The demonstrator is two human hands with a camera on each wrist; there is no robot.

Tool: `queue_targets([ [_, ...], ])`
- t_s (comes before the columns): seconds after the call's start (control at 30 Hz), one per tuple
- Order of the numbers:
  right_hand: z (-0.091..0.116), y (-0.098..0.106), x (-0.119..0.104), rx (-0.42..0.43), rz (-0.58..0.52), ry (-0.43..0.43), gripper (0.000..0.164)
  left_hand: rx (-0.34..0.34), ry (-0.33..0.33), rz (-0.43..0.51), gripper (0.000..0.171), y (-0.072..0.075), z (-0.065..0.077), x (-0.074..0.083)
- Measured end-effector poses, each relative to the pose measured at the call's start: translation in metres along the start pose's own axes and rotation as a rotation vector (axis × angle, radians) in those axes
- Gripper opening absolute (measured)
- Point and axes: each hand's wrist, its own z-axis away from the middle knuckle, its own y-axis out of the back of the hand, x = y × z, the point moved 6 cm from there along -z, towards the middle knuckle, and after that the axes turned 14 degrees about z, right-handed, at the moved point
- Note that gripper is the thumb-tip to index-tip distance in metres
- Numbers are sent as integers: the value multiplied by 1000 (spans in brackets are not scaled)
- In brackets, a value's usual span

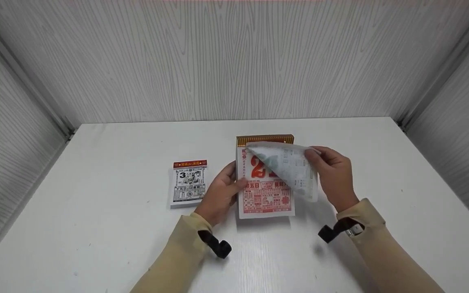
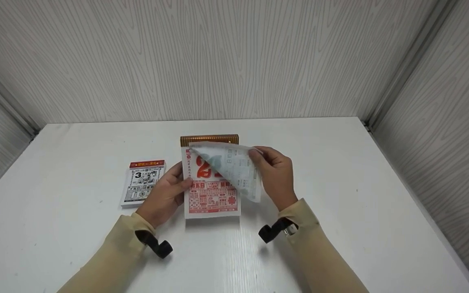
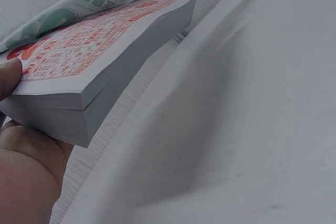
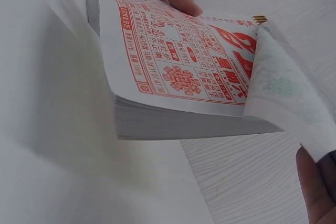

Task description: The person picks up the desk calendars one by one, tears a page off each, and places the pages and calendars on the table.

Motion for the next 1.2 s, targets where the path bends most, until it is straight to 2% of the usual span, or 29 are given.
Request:
queue_targets([
  [0.33, 0, 3, -2, 20, -15, 11, 35, -22, 4, -10, 64, 0, 1, -1],
  [0.63, 1, 7, 0, 26, -21, -26, 38, -17, 32, -43, 68, 1, 2, -2],
  [0.8, -2, 12, 0, 51, -60, -18, 34, -5, 31, -26, 70, 4, 2, -1],
  [1.03, -3, 16, 0, 59, -53, -28, 34, -14, 25, -19, 73, 3, 2, 0],
  [1.2, -5, 19, -1, 75, -50, -18, 34, 3, 45, -12, 71, 2, 2, 0],
])
